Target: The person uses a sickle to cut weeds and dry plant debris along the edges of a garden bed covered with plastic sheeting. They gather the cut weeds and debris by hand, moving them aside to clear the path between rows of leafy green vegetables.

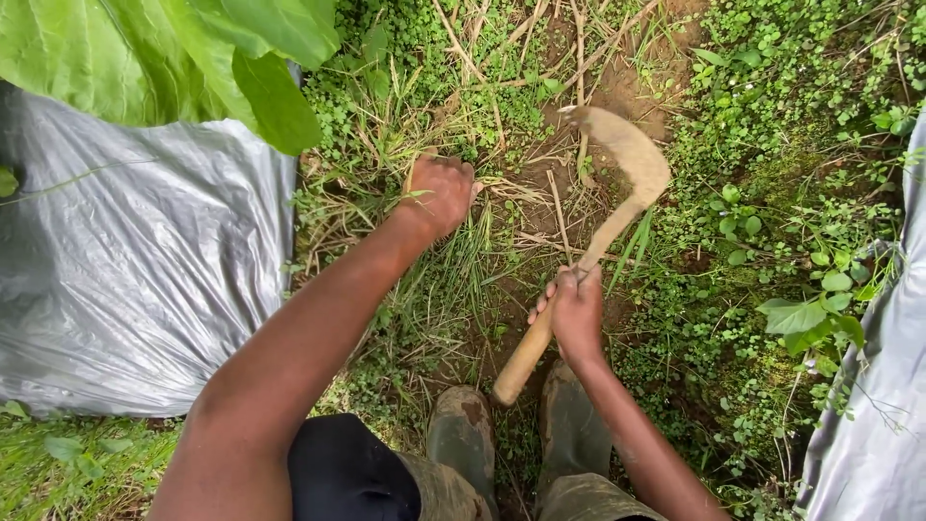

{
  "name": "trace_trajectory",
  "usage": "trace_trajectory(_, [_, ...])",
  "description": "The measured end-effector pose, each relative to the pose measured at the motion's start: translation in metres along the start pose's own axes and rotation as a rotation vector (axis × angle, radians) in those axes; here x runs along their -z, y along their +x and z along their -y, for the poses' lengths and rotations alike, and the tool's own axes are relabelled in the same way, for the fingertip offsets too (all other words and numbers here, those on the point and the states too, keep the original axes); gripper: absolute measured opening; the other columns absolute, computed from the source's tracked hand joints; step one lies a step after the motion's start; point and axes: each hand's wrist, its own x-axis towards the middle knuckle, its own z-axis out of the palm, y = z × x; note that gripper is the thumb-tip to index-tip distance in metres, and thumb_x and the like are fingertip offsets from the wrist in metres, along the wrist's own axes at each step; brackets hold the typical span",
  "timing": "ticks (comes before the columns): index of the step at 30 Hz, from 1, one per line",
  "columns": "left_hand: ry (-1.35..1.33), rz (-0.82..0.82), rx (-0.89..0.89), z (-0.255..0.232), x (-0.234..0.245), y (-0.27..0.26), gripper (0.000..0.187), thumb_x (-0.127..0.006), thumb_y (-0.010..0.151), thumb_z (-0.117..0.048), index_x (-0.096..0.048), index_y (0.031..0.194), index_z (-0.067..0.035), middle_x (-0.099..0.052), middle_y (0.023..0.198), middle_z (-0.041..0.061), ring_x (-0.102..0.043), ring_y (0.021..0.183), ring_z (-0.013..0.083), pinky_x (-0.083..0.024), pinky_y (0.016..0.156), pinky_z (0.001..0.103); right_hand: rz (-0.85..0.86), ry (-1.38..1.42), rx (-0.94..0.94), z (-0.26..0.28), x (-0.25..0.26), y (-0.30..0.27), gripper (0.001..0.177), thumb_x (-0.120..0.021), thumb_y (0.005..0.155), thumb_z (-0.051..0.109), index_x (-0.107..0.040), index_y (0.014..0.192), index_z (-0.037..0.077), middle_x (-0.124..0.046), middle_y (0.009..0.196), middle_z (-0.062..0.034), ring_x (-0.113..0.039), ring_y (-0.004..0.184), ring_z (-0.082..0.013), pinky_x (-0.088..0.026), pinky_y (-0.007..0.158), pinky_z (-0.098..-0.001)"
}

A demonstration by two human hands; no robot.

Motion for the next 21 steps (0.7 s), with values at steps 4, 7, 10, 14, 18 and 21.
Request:
trace_trajectory(4, [-0.032, 0.073, -0.006, 0.002, 0.008, -0.003, 0.048, -0.044, 0.105, -0.031, -0.054, 0.145, -0.006, -0.068, 0.126, 0.021, -0.067, 0.119, 0.0329, -0.024, 0.121, 0.053, 0.214, -0.088, -0.187, -0.017, 0.027, 0.009, 0.011, -0.036, 0.103, 0.005, -0.044, 0.110, 0.001, -0.047, 0.064, -0.0014, -0.052, 0.044, -0.0134, -0.052, 0.027, -0.0332])
trace_trajectory(7, [0.011, 0.043, -0.028, 0.003, 0.016, -0.014, 0.050, -0.036, 0.108, -0.036, -0.056, 0.143, -0.007, -0.070, 0.121, 0.018, -0.068, 0.115, 0.0306, -0.033, 0.113, 0.048, 0.065, -0.155, 0.011, 0.010, 0.033, 0.010, 0.012, -0.036, 0.105, 0.002, -0.045, 0.113, 0.000, -0.049, 0.068, -0.0044, -0.053, 0.048, -0.0153, -0.055, 0.032, -0.0330])
trace_trajectory(10, [0.031, 0.053, -0.012, -0.002, 0.027, -0.018, 0.050, -0.031, 0.109, -0.035, -0.057, 0.142, -0.008, -0.070, 0.123, 0.015, -0.068, 0.116, 0.0277, -0.034, 0.111, 0.045, -0.097, -0.055, 0.160, 0.030, 0.025, 0.008, 0.012, -0.034, 0.108, 0.003, -0.039, 0.118, 0.005, -0.047, 0.074, -0.0020, -0.054, 0.055, -0.0128, -0.056, 0.038, -0.0309])
trace_trajectory(14, [0.006, 0.060, -0.006, -0.001, 0.032, -0.019, 0.050, -0.032, 0.110, -0.037, -0.057, 0.142, -0.008, -0.070, 0.123, 0.016, -0.068, 0.117, 0.0281, -0.035, 0.111, 0.045, -0.041, -0.004, 0.081, 0.004, 0.011, 0.002, 0.013, -0.033, 0.108, 0.004, -0.038, 0.120, 0.004, -0.049, 0.071, -0.0021, -0.055, 0.053, -0.0135, -0.059, 0.040, -0.0318])
trace_trajectory(18, [-0.015, 0.119, -0.034, -0.004, 0.039, -0.025, 0.046, -0.040, 0.107, -0.032, -0.057, 0.142, -0.007, -0.071, 0.119, 0.017, -0.067, 0.119, 0.0285, -0.028, 0.120, 0.049, 0.182, -0.182, -0.180, -0.021, 0.017, -0.001, 0.012, -0.038, 0.104, 0.004, -0.046, 0.112, -0.002, -0.048, 0.066, -0.0041, -0.053, 0.045, -0.0157, -0.054, 0.031, -0.0342])
trace_trajectory(21, [-0.055, 0.079, -0.023, -0.007, 0.029, -0.028, 0.045, -0.038, 0.109, -0.031, -0.057, 0.140, -0.006, -0.071, 0.121, 0.017, -0.067, 0.119, 0.0279, -0.027, 0.120, 0.048, 0.149, -0.195, -0.080, 0.000, 0.025, 0.003, 0.012, -0.040, 0.103, 0.003, -0.048, 0.108, -0.003, -0.047, 0.064, -0.0052, -0.053, 0.045, -0.0156, -0.053, 0.031, -0.0335])
